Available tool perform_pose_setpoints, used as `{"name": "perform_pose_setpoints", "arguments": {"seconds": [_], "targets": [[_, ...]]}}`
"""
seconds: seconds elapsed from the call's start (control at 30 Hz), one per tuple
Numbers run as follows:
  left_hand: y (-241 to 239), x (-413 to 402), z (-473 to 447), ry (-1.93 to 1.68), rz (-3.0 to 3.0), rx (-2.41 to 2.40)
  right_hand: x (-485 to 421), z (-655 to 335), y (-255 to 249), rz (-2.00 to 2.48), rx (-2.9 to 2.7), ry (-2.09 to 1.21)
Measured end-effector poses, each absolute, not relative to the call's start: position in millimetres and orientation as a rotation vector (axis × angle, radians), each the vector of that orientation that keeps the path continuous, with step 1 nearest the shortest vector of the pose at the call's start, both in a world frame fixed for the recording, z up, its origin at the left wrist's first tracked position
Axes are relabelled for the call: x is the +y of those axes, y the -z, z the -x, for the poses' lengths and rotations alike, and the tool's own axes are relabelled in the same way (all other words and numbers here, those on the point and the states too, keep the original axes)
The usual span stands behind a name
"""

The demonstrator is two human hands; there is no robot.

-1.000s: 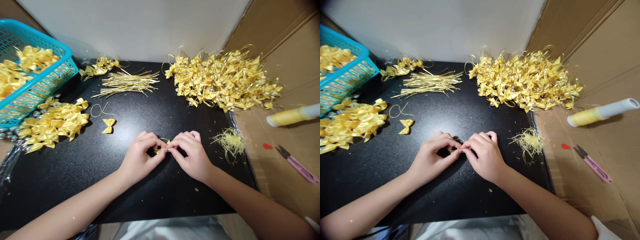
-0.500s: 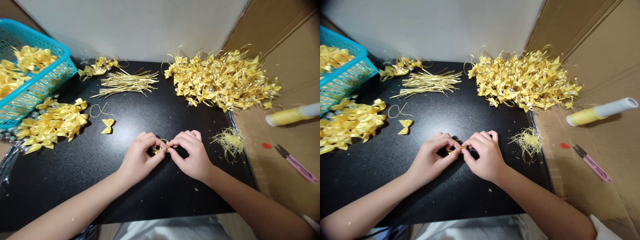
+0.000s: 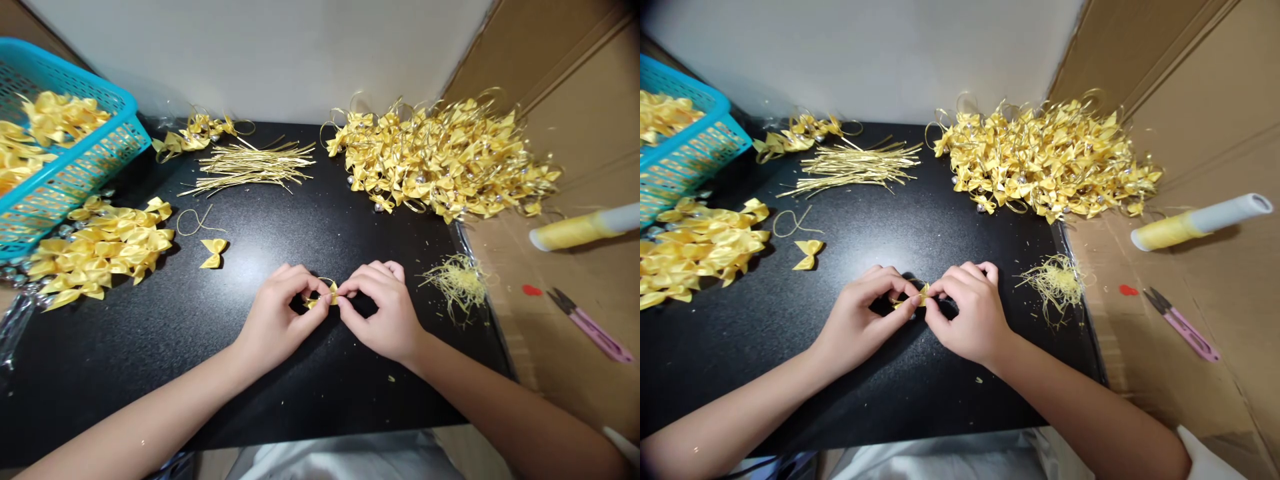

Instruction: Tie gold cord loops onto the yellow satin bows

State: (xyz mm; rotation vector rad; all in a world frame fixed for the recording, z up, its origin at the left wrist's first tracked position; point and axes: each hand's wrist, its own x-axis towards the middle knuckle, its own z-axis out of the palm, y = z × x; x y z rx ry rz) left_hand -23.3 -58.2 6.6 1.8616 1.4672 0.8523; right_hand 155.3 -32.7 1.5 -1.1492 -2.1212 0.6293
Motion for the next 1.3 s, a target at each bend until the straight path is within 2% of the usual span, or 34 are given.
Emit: {"name": "perform_pose_setpoints", "arguments": {"seconds": [1.3], "targets": [[-6.2, -60.1, 21.4, -0.893, -1.853, 1.52, -35.6, -153.8, -2.1, 1.078, -2.01, -0.85]]}}
